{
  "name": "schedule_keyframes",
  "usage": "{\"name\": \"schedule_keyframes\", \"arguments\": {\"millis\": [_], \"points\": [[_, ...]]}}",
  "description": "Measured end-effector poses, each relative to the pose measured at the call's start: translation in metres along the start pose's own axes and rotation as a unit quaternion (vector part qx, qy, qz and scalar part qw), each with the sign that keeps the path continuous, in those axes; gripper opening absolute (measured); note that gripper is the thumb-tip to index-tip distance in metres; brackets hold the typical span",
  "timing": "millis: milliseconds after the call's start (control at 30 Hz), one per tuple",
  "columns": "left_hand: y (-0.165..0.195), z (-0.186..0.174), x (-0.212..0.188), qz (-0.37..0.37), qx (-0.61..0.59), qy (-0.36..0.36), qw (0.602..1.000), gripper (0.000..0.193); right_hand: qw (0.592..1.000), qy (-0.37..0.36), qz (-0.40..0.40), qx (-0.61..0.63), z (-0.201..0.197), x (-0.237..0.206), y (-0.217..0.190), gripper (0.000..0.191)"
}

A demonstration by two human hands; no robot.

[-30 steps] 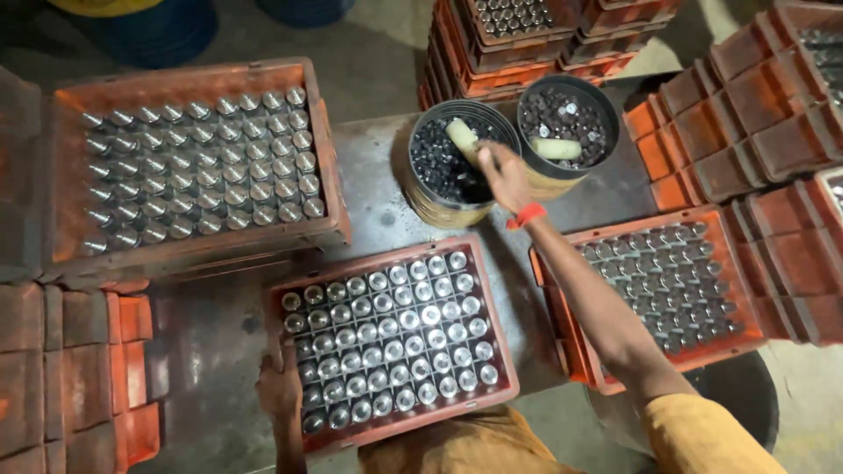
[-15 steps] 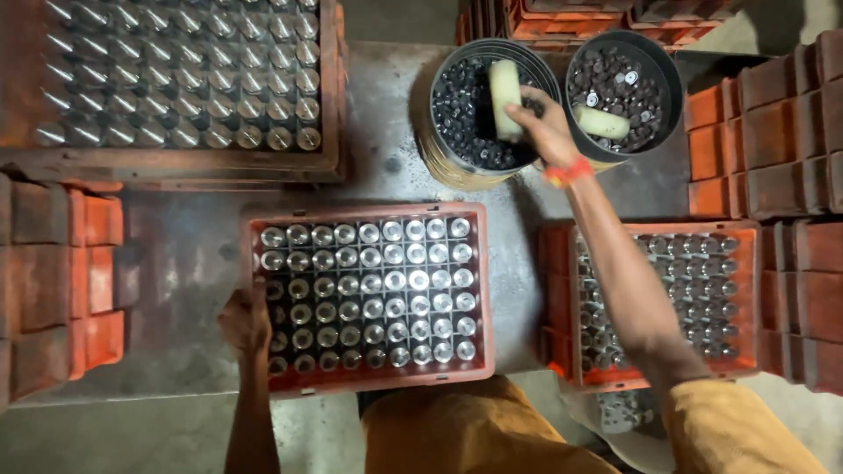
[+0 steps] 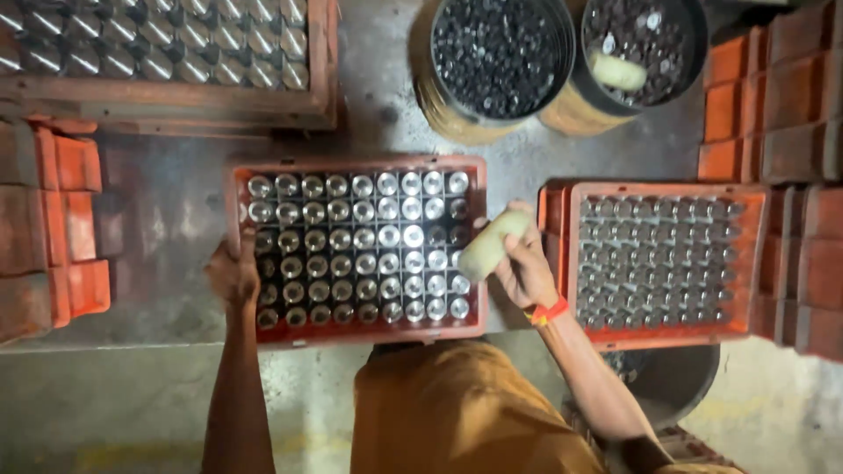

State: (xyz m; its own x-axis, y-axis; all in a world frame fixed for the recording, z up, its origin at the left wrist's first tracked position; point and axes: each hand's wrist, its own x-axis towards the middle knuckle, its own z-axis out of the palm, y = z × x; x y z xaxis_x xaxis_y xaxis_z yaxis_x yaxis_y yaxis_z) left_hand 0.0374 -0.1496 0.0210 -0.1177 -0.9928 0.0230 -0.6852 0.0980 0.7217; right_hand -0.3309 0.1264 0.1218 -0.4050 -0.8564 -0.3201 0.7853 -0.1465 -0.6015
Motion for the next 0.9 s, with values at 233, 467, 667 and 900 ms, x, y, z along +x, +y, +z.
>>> {"name": "schedule_keyframes", "arguments": {"millis": [233,467,667,900], "points": [[0.004,0.011,0.01,0.039,-0.079,-0.004,0.996,0.048,0.818,0.038,-0.201,-0.537,-0.003,-0.083,0.029,0.079],[-0.001,0.007,0.01,-0.031,0.017,-0.023,0.999,0.08,0.632,0.0,-0.423,-0.649,0.012,-0.113,0.028,0.066],[0.009,0.004,0.011,-0.065,0.084,-0.059,0.993,0.088,0.573,-0.051,-0.311,-0.757,0.009,-0.101,0.058,0.045],[0.012,0.005,0.009,-0.107,0.103,-0.082,0.986,0.09,0.628,-0.052,-0.312,-0.711,-0.001,-0.065,0.05,0.039]]}}
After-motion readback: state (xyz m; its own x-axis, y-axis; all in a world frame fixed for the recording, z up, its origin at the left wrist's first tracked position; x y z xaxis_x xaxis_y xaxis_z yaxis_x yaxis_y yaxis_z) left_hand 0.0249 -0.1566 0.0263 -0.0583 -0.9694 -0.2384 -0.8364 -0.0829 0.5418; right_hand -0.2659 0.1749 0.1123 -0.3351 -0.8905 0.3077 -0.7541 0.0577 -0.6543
